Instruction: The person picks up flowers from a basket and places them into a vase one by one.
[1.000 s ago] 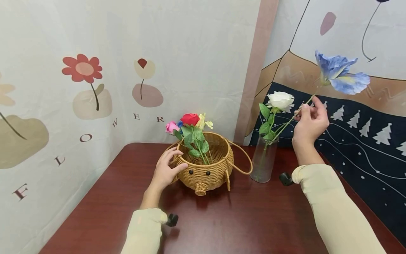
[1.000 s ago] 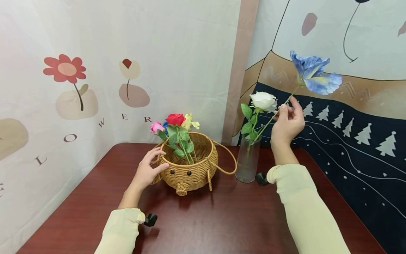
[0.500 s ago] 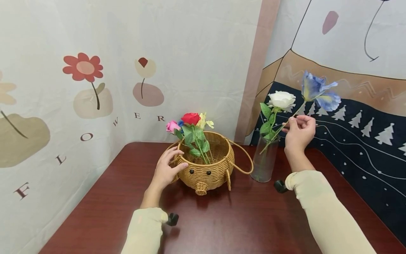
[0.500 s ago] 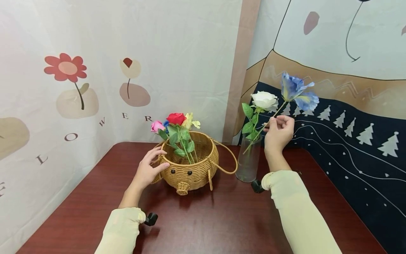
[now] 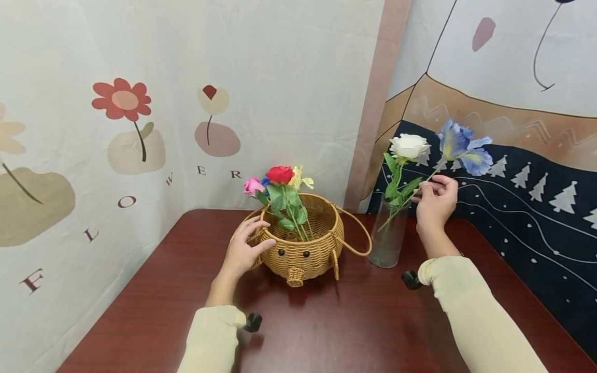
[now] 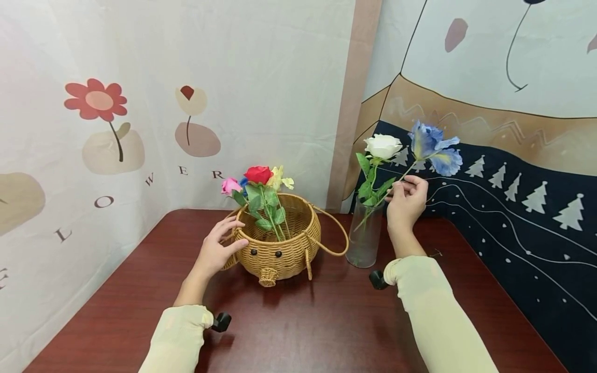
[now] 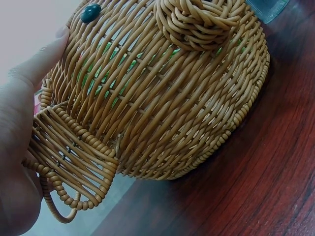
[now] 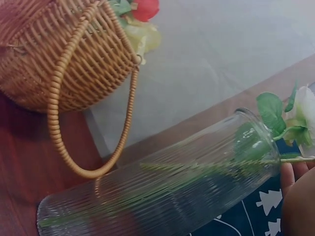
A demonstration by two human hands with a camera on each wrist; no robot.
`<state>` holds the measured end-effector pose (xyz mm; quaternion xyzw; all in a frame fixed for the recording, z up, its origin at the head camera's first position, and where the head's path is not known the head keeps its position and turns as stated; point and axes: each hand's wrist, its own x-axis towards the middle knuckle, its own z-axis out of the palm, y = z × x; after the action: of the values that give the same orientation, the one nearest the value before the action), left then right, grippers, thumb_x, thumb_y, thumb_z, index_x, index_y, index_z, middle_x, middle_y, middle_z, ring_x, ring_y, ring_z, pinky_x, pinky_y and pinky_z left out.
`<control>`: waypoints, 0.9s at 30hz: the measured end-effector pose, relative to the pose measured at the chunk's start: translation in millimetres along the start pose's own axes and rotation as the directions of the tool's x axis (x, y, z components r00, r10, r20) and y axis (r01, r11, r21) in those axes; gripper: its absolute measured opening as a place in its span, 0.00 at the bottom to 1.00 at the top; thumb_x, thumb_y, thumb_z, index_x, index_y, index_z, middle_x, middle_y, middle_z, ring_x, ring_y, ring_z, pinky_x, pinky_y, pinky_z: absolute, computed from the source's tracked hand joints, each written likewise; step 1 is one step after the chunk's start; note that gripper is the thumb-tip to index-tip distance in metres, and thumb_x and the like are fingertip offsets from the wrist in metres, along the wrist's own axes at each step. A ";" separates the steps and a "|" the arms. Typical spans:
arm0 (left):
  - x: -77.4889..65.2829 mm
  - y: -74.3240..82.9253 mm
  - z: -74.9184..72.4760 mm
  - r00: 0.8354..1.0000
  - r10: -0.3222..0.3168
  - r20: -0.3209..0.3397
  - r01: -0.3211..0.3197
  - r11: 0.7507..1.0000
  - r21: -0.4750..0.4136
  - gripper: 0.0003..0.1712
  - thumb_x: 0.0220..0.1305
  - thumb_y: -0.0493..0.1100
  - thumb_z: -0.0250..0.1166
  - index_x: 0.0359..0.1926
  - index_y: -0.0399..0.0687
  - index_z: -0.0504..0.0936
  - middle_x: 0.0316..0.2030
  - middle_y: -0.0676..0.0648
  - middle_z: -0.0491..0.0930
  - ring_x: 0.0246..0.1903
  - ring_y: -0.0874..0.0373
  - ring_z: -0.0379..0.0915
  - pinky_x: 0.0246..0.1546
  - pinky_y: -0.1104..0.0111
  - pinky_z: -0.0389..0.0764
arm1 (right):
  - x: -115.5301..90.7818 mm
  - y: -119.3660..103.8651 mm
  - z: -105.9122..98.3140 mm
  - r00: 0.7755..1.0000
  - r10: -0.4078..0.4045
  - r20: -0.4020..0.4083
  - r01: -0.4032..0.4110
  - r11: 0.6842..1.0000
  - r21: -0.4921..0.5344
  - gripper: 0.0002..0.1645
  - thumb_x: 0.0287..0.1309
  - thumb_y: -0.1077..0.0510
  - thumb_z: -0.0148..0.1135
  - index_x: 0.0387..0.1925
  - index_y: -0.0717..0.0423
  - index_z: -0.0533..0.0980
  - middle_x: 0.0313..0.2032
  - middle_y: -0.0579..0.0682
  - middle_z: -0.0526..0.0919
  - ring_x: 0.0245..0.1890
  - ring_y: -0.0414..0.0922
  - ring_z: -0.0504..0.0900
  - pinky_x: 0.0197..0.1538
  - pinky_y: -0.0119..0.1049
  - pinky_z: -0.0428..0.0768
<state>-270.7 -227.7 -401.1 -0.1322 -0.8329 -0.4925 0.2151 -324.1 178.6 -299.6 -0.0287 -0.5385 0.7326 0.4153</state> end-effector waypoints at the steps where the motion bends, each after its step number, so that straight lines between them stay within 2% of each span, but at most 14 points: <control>1: -0.2 -0.4 0.0 1.000 0.002 -0.002 -0.002 1.000 0.002 0.23 0.54 0.49 0.75 0.51 0.52 0.82 0.65 0.46 0.67 0.66 0.47 0.58 0.60 0.50 0.68 | -1.4 1.0 0.2 1.000 -0.008 0.009 0.008 1.000 -0.027 0.13 0.59 0.73 0.58 0.39 0.53 0.72 0.26 0.49 0.78 0.21 0.39 0.78 0.22 0.26 0.79; 7: -0.8 -1.7 0.4 1.000 0.010 -0.007 -0.010 1.000 -0.005 0.23 0.54 0.49 0.75 0.51 0.52 0.82 0.65 0.45 0.67 0.66 0.46 0.58 0.60 0.48 0.67 | -8.0 6.1 0.2 0.999 -0.043 0.029 0.048 0.980 -0.192 0.09 0.58 0.70 0.62 0.40 0.58 0.75 0.24 0.39 0.79 0.24 0.35 0.76 0.30 0.25 0.75; 10: -0.5 -1.6 0.4 1.000 0.012 -0.007 -0.012 1.000 -0.008 0.23 0.54 0.48 0.75 0.51 0.51 0.82 0.65 0.45 0.67 0.66 0.46 0.58 0.60 0.49 0.68 | -10.4 7.5 0.2 0.998 -0.052 0.020 0.056 0.973 -0.222 0.06 0.57 0.68 0.63 0.38 0.60 0.77 0.23 0.36 0.78 0.25 0.34 0.74 0.32 0.27 0.70; 14: -0.1 -1.1 0.1 1.000 0.012 -0.010 -0.012 1.000 0.001 0.23 0.54 0.48 0.75 0.51 0.52 0.82 0.65 0.45 0.68 0.66 0.47 0.58 0.60 0.50 0.68 | -12.2 8.5 0.7 0.999 -0.040 0.008 0.040 0.984 -0.176 0.03 0.59 0.67 0.63 0.33 0.57 0.77 0.21 0.36 0.77 0.25 0.34 0.75 0.33 0.28 0.69; 19: 0.1 -0.6 0.1 1.000 0.015 -0.009 -0.014 1.000 0.019 0.23 0.54 0.49 0.75 0.51 0.53 0.82 0.65 0.46 0.68 0.66 0.48 0.59 0.61 0.50 0.67 | -13.0 8.9 0.6 1.000 0.009 -0.024 -0.011 0.996 -0.091 0.08 0.60 0.65 0.64 0.28 0.53 0.75 0.20 0.40 0.79 0.25 0.37 0.77 0.35 0.29 0.73; 27: -0.5 -0.3 0.2 1.000 0.016 -0.012 -0.016 1.000 0.022 0.23 0.54 0.49 0.75 0.51 0.54 0.82 0.65 0.47 0.68 0.66 0.48 0.59 0.61 0.50 0.66 | -10.4 9.5 0.2 0.993 0.104 -0.056 -0.108 0.991 -0.076 0.12 0.60 0.63 0.65 0.25 0.51 0.71 0.22 0.41 0.78 0.26 0.38 0.77 0.38 0.31 0.73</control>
<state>-270.5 -227.7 -401.7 -0.1335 -0.8359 -0.4822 0.2257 -322.9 171.1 -311.4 -0.0929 -0.5539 0.7308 0.3880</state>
